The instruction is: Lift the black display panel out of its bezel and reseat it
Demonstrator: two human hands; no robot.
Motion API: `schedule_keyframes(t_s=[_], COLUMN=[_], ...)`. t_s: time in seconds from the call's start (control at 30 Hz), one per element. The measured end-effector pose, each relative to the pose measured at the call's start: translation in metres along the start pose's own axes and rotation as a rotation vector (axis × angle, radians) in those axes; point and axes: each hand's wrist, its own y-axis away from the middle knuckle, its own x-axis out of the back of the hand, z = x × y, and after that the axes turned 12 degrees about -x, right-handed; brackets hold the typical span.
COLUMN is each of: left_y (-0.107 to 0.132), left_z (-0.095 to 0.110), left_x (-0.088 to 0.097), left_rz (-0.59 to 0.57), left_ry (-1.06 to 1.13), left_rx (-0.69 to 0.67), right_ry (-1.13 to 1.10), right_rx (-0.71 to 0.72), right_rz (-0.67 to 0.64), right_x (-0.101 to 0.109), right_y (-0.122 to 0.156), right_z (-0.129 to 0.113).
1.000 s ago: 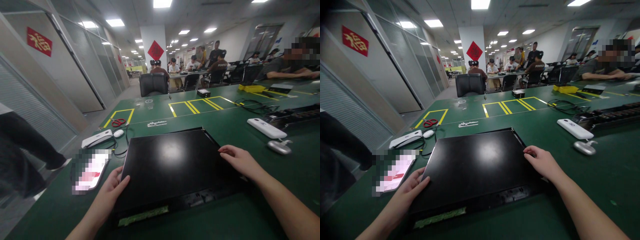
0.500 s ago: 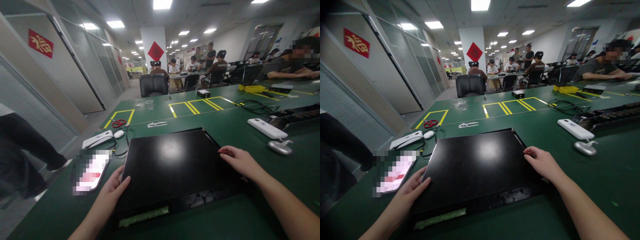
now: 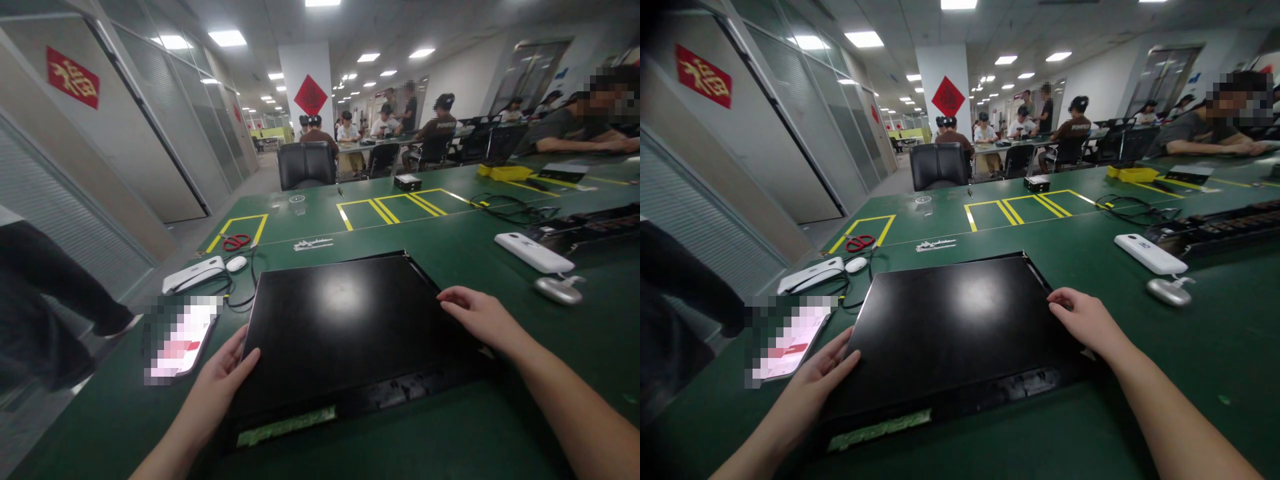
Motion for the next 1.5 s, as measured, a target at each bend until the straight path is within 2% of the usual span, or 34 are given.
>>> schedule_keyframes(t_s=[0.3,0.47,0.6,0.67,0.73,0.83,1.03,1.3,1.5], left_y=[-0.001,-0.004,-0.010,-0.014,-0.016,-0.018,-0.022,-0.018,-0.019], left_z=[0.002,0.000,-0.007,-0.011,-0.016,-0.020,-0.028,-0.025,-0.032], left_x=[0.001,0.007,0.020,0.026,0.031,0.034,0.036,0.027,0.030], left_rz=[-0.016,-0.001,-0.046,-0.023,-0.045,-0.097,-0.085,-0.092,-0.108], left_ry=[0.000,-0.011,-0.171,-0.280,-0.359,-0.422,-0.535,-0.737,-0.818], left_rx=[0.017,-0.079,-0.184,-0.291,-0.335,-0.314,-0.337,-0.364,-0.408], right_ry=[0.037,0.048,0.044,0.042,0.038,0.039,0.049,0.057,0.052], right_rx=[0.001,-0.003,-0.004,-0.005,-0.009,-0.015,-0.015,-0.007,-0.002], right_rz=[-0.001,0.003,-0.004,-0.010,-0.012,-0.011,-0.004,-0.015,-0.001], right_x=[0.001,0.003,0.004,0.003,0.003,0.003,0.004,0.005,0.003], right_y=[-0.001,0.001,0.001,0.000,-0.001,-0.002,-0.004,-0.004,-0.005], right_z=[0.001,-0.004,-0.004,-0.002,-0.001,0.001,0.002,0.003,0.005])
